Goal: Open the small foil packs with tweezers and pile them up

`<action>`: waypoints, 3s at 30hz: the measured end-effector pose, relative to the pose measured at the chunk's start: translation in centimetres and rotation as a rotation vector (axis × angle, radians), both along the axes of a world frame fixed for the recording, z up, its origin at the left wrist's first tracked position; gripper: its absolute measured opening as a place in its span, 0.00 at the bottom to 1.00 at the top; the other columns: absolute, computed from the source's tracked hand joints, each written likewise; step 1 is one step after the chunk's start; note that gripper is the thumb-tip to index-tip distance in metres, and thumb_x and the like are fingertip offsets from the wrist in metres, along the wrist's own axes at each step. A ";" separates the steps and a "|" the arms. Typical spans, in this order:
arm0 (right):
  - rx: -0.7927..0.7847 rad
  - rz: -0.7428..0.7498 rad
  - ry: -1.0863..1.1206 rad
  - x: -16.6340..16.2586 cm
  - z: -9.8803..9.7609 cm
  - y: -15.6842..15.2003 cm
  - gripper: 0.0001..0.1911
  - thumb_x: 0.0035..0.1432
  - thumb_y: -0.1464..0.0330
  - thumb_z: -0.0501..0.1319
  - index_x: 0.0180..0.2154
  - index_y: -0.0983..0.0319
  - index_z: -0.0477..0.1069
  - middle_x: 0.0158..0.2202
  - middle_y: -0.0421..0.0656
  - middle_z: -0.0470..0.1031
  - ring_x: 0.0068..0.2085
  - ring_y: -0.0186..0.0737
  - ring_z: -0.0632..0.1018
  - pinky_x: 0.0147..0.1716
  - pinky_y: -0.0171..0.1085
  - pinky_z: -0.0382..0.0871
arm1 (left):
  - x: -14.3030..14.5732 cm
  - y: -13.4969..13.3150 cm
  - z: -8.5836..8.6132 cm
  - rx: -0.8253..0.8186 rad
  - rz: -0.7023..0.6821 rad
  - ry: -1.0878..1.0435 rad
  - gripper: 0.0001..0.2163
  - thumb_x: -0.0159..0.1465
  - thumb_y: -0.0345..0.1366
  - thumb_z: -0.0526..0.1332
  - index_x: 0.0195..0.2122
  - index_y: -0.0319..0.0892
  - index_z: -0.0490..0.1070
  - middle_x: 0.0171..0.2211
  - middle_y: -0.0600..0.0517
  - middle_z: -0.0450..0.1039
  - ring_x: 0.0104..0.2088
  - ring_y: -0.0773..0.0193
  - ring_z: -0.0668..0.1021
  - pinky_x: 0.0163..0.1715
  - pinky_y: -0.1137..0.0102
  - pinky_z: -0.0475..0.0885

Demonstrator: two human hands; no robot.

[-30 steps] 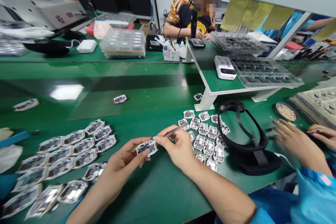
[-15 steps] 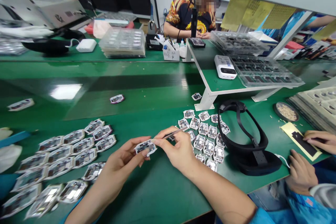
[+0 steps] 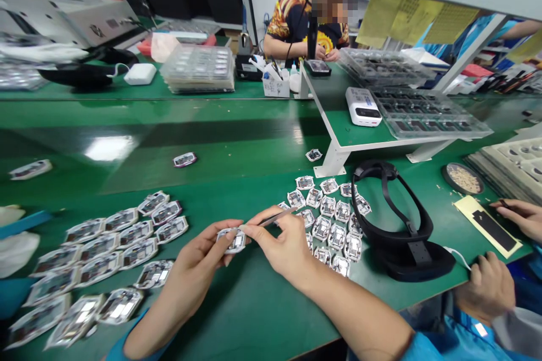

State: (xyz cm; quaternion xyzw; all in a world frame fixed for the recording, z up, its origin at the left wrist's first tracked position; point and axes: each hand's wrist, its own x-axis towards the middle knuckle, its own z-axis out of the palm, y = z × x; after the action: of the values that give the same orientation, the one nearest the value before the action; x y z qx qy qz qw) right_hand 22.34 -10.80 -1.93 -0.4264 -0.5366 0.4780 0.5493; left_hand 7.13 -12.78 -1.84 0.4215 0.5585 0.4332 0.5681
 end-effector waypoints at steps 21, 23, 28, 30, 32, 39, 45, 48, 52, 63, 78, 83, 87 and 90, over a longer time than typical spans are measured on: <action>-0.152 0.109 0.006 0.2 0.2 0.7 0.06 0.50 0.66 0.67 0.27 0.61 0.73 0.25 0.39 0.74 0.28 0.37 0.74 0.31 0.36 0.68 | 0.0 -0.1 1.1 -0.109 -0.039 -0.134 0.15 0.60 0.44 0.62 0.42 0.39 0.73 0.25 0.55 0.69 0.26 0.66 0.68 0.24 0.73 0.62; -0.182 0.113 0.013 0.2 0.2 0.8 0.07 0.50 0.65 0.67 0.27 0.61 0.72 0.25 0.39 0.74 0.27 0.36 0.74 0.30 0.36 0.68 | 0.0 -0.1 1.0 -0.103 -0.039 -0.127 0.14 0.61 0.43 0.61 0.43 0.40 0.73 0.26 0.54 0.70 0.26 0.66 0.68 0.25 0.72 0.62; -0.167 0.030 0.031 0.2 0.2 0.8 0.08 0.50 0.64 0.67 0.28 0.62 0.73 0.26 0.40 0.75 0.28 0.36 0.74 0.30 0.35 0.69 | -0.2 -0.3 0.9 -0.058 -0.056 -0.110 0.12 0.61 0.40 0.60 0.43 0.41 0.73 0.28 0.53 0.71 0.28 0.65 0.69 0.29 0.71 0.64; -0.161 0.013 0.024 0.2 0.2 0.8 0.08 0.50 0.64 0.67 0.28 0.62 0.74 0.26 0.40 0.76 0.28 0.36 0.74 0.30 0.34 0.69 | -0.1 -0.3 1.1 -0.035 -0.062 -0.095 0.11 0.61 0.39 0.60 0.42 0.41 0.74 0.28 0.53 0.71 0.27 0.65 0.69 0.30 0.71 0.64; -0.163 0.004 0.020 0.1 0.2 0.8 0.07 0.50 0.64 0.67 0.28 0.62 0.74 0.26 0.40 0.76 0.28 0.36 0.74 0.29 0.34 0.69 | 0.0 -0.3 1.3 -0.016 -0.062 -0.075 0.10 0.60 0.38 0.60 0.41 0.41 0.74 0.28 0.53 0.71 0.27 0.64 0.69 0.29 0.71 0.64; -0.198 0.009 0.060 0.0 0.0 0.7 0.07 0.49 0.64 0.67 0.27 0.61 0.73 0.25 0.39 0.75 0.27 0.35 0.74 0.28 0.34 0.68 | 0.2 -0.4 1.6 0.009 -0.077 -0.030 0.09 0.60 0.38 0.60 0.40 0.43 0.74 0.28 0.54 0.71 0.27 0.64 0.70 0.28 0.71 0.65; -0.185 0.022 0.106 0.0 -0.1 0.8 0.06 0.48 0.66 0.67 0.27 0.61 0.73 0.26 0.39 0.75 0.27 0.35 0.74 0.29 0.34 0.68 | -0.1 -0.4 1.3 0.003 -0.134 0.001 0.11 0.61 0.37 0.59 0.43 0.42 0.72 0.29 0.53 0.72 0.27 0.64 0.70 0.29 0.71 0.65; -0.163 0.021 0.101 0.1 -0.1 0.8 0.06 0.48 0.66 0.67 0.27 0.61 0.73 0.26 0.39 0.75 0.28 0.36 0.74 0.30 0.34 0.68 | -0.3 -0.4 1.2 0.004 -0.155 0.026 0.12 0.61 0.37 0.58 0.44 0.41 0.72 0.27 0.54 0.71 0.27 0.64 0.70 0.29 0.71 0.65; -0.128 0.026 0.083 0.1 -0.1 0.7 0.05 0.49 0.67 0.67 0.28 0.61 0.73 0.27 0.40 0.75 0.30 0.37 0.75 0.31 0.35 0.69 | -0.5 -0.3 1.1 0.007 -0.173 0.065 0.13 0.61 0.38 0.58 0.46 0.41 0.72 0.25 0.55 0.71 0.27 0.63 0.70 0.29 0.71 0.65; -0.024 0.086 -0.007 0.4 0.0 0.5 0.03 0.52 0.69 0.66 0.29 0.60 0.74 0.28 0.41 0.77 0.31 0.38 0.77 0.33 0.37 0.70 | -1.5 0.0 1.2 0.045 -0.236 0.181 0.15 0.58 0.40 0.62 0.46 0.44 0.75 0.26 0.53 0.74 0.29 0.58 0.74 0.32 0.69 0.66; -0.083 -0.019 0.058 0.0 0.0 0.3 0.06 0.51 0.66 0.67 0.31 0.60 0.74 0.28 0.40 0.78 0.30 0.38 0.78 0.33 0.37 0.73 | -0.5 0.1 2.0 -0.106 -0.051 -0.142 0.16 0.60 0.44 0.60 0.41 0.38 0.75 0.25 0.52 0.73 0.26 0.63 0.70 0.24 0.72 0.63; -0.080 -0.037 0.068 -0.1 -0.2 0.3 0.06 0.51 0.66 0.68 0.31 0.61 0.75 0.29 0.41 0.79 0.31 0.39 0.79 0.35 0.38 0.74 | -0.4 0.0 2.4 -0.097 -0.019 -0.170 0.14 0.59 0.45 0.62 0.37 0.39 0.74 0.23 0.53 0.73 0.25 0.64 0.70 0.21 0.72 0.63; -0.100 -0.004 0.112 -0.3 -0.3 0.2 0.07 0.50 0.66 0.68 0.31 0.61 0.74 0.28 0.41 0.79 0.30 0.38 0.79 0.33 0.37 0.74 | -0.2 -0.1 2.3 -0.055 -0.035 -0.125 0.13 0.59 0.45 0.62 0.35 0.40 0.73 0.21 0.54 0.73 0.23 0.65 0.69 0.21 0.72 0.64; -0.128 0.012 0.165 -0.4 -0.4 0.2 0.07 0.49 0.66 0.69 0.31 0.61 0.74 0.28 0.40 0.78 0.29 0.37 0.78 0.32 0.36 0.74 | -0.1 -0.1 2.3 -0.042 -0.038 -0.114 0.12 0.59 0.45 0.62 0.33 0.41 0.72 0.20 0.54 0.72 0.23 0.65 0.70 0.20 0.73 0.64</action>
State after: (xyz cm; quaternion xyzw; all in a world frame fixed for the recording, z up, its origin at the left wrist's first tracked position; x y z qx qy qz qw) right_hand 21.94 -10.59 -2.29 -0.4167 -0.4604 0.5480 0.5603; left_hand 6.99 -12.90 0.42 0.3945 0.5260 0.4336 0.6161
